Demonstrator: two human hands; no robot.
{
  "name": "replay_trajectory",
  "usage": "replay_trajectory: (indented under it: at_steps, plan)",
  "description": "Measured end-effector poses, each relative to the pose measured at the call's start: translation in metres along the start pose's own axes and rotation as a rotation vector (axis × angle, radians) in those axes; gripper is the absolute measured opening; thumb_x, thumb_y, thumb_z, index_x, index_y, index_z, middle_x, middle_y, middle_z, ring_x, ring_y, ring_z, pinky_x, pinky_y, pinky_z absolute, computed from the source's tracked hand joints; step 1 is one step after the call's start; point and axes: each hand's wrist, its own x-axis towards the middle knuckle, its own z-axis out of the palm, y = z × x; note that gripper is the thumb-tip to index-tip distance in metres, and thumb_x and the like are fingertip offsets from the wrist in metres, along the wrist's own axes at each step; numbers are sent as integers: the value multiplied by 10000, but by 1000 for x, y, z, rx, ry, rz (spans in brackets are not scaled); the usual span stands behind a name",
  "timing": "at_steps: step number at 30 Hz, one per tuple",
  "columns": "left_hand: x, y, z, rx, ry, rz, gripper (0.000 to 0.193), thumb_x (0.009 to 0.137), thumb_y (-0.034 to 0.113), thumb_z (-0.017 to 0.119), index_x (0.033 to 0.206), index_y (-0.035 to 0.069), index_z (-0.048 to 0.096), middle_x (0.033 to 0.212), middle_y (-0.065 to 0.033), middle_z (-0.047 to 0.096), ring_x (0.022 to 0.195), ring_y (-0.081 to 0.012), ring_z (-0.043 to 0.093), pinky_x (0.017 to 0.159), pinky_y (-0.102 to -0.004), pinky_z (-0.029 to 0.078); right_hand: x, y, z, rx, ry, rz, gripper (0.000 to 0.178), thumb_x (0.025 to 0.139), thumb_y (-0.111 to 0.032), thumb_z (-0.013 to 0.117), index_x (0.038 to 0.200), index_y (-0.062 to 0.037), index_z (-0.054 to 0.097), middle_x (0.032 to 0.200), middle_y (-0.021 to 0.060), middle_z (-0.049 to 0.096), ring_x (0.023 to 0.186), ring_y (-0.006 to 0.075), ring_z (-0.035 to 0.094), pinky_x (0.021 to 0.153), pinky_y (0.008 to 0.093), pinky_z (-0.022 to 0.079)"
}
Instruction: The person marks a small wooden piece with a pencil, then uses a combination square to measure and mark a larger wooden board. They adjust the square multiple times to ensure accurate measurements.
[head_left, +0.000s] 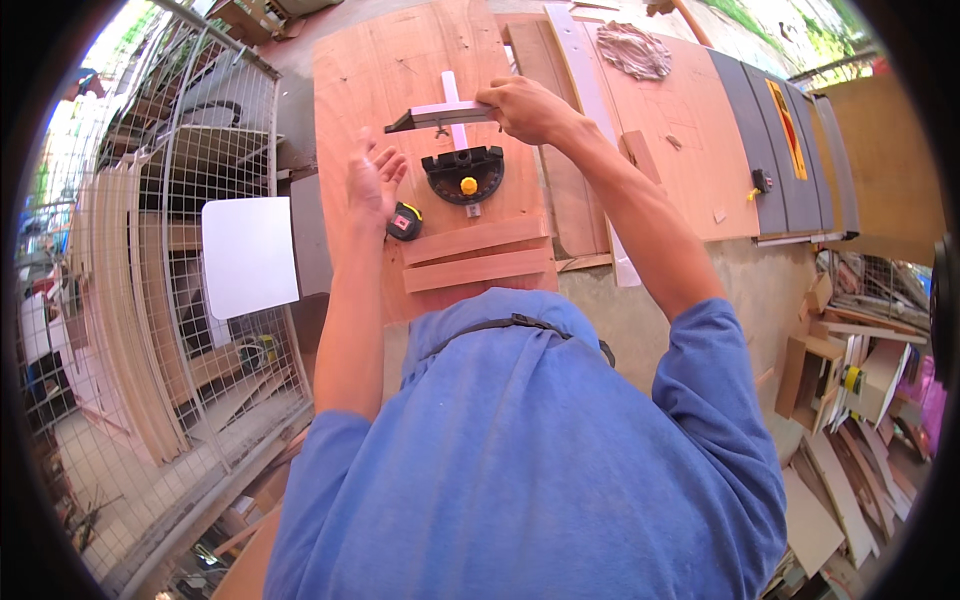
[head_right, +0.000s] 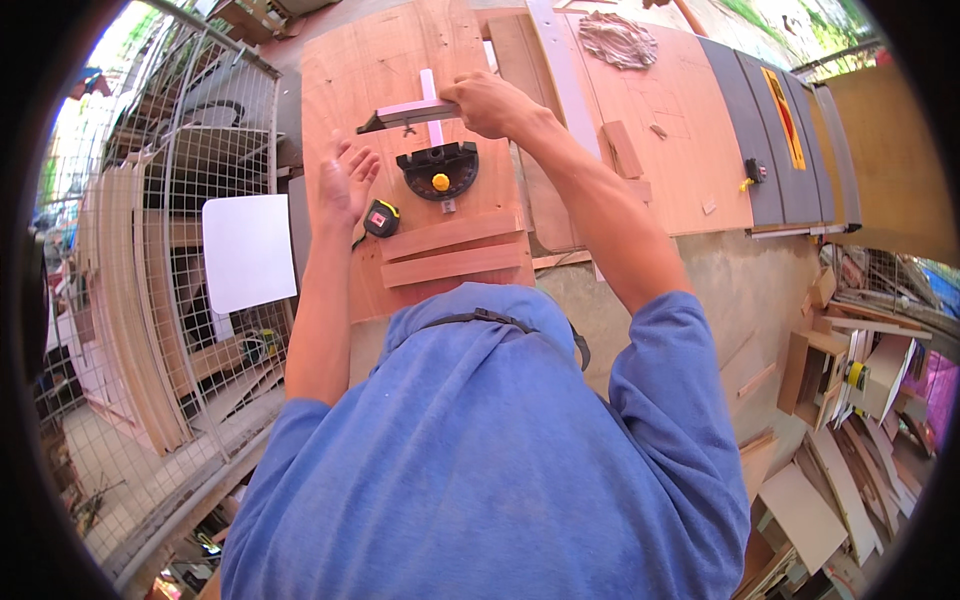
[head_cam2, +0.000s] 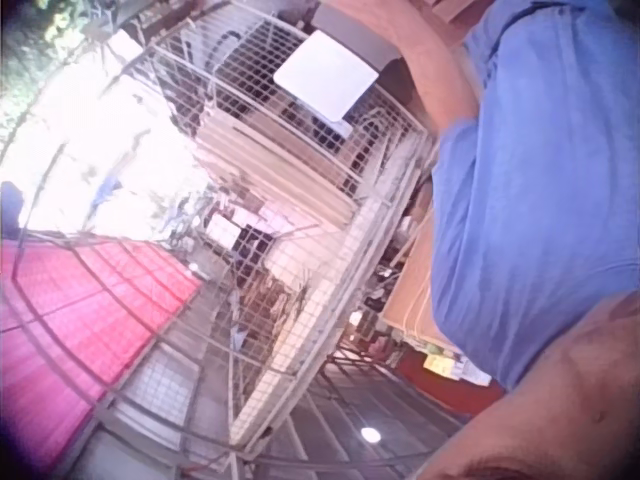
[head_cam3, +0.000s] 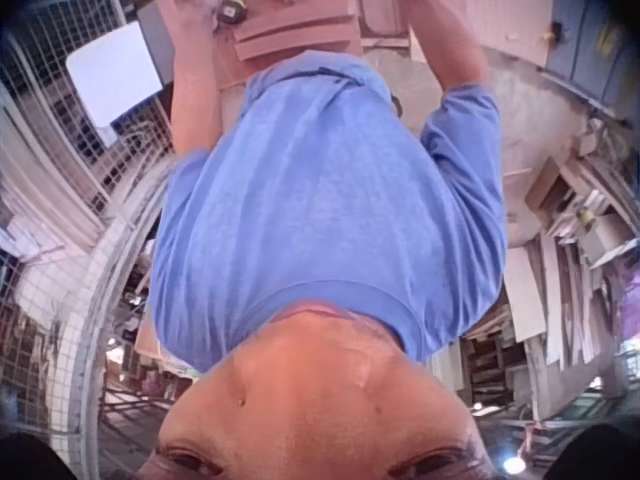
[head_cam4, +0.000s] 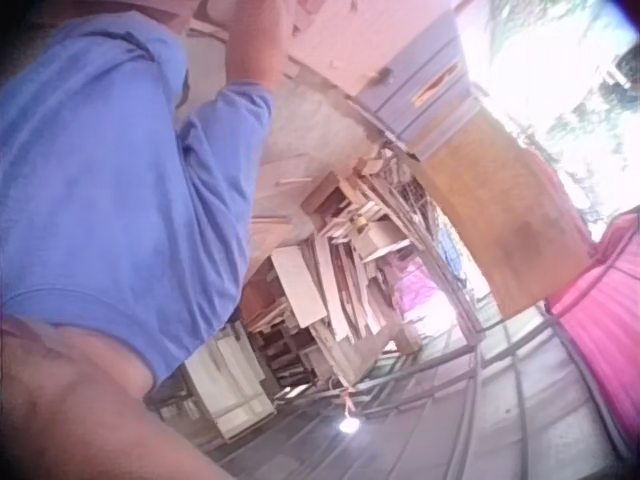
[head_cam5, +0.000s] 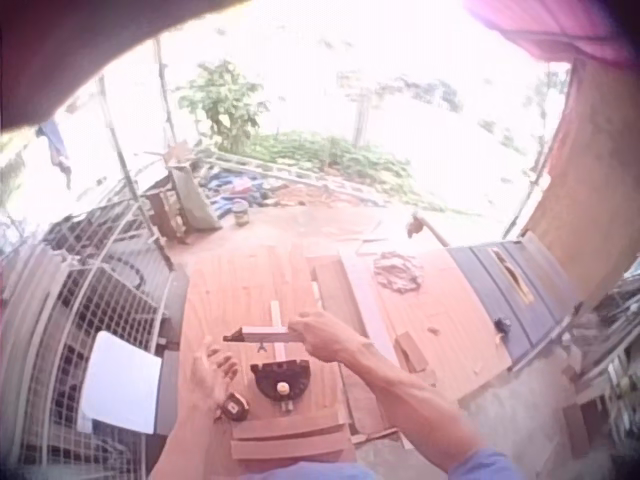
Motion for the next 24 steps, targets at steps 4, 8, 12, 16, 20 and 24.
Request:
replay_trajectory:
  at_steps: [4, 8, 12, 16, 20, 24]
  plan:
    - [19, -19, -2, 118, -85, 48, 608, 979, 463, 788, 1337, 71, 492, 1158, -139, 630, 964, -228, 673, 851, -356, 569, 14, 12, 24, -14, -109, 18, 248, 923, -54, 656, 1148, -22, 755, 1159, 214, 726, 1149, 420, 672, 1012, 486, 533]
    - [26, -39, -6, 172, -18, 78, 567, 976, 346, 826, 1303, 68, 455, 1112, -118, 658, 891, -206, 701, 776, -313, 583, 14, 15, 46, 11, -119, -32, 251, 904, -66, 649, 1124, -18, 761, 1142, 232, 733, 1139, 415, 681, 1014, 481, 534]
    - [22, -53, -2, 188, 89, 81, 609, 990, 339, 809, 1351, 68, 400, 1103, -120, 673, 895, -194, 705, 760, -320, 581, 14, 18, 59, 43, -115, -74, 255, 890, -56, 618, 1094, -18, 765, 1088, 246, 734, 1112, 420, 689, 1001, 486, 538]
    - [13, -55, 0, 226, 78, 80, 599, 995, 326, 799, 1365, 58, 411, 1110, -125, 688, 898, -192, 707, 746, -330, 566, 16, 25, 65, 32, -158, -99, 289, 878, -40, 617, 1123, -12, 769, 1104, 257, 738, 1111, 435, 689, 1008, 491, 537]
    - [31, -59, -10, 255, 17, 47, 591, 961, 303, 841, 1328, 57, 449, 1117, -134, 685, 951, -227, 713, 826, -374, 596, 18, 30, 65, 118, -210, -74, 347, 874, -17, 623, 1188, -12, 770, 1156, 262, 746, 1139, 445, 689, 1021, 491, 539]
    - [27, -59, -2, 308, 76, 73, 606, 938, 316, 862, 1310, 43, 471, 1100, -128, 677, 924, -213, 712, 802, -351, 596, 20, 29, 63, 167, -251, -16, 375, 888, -19, 627, 1236, -20, 766, 1192, 254, 752, 1146, 433, 701, 1029, 481, 544]
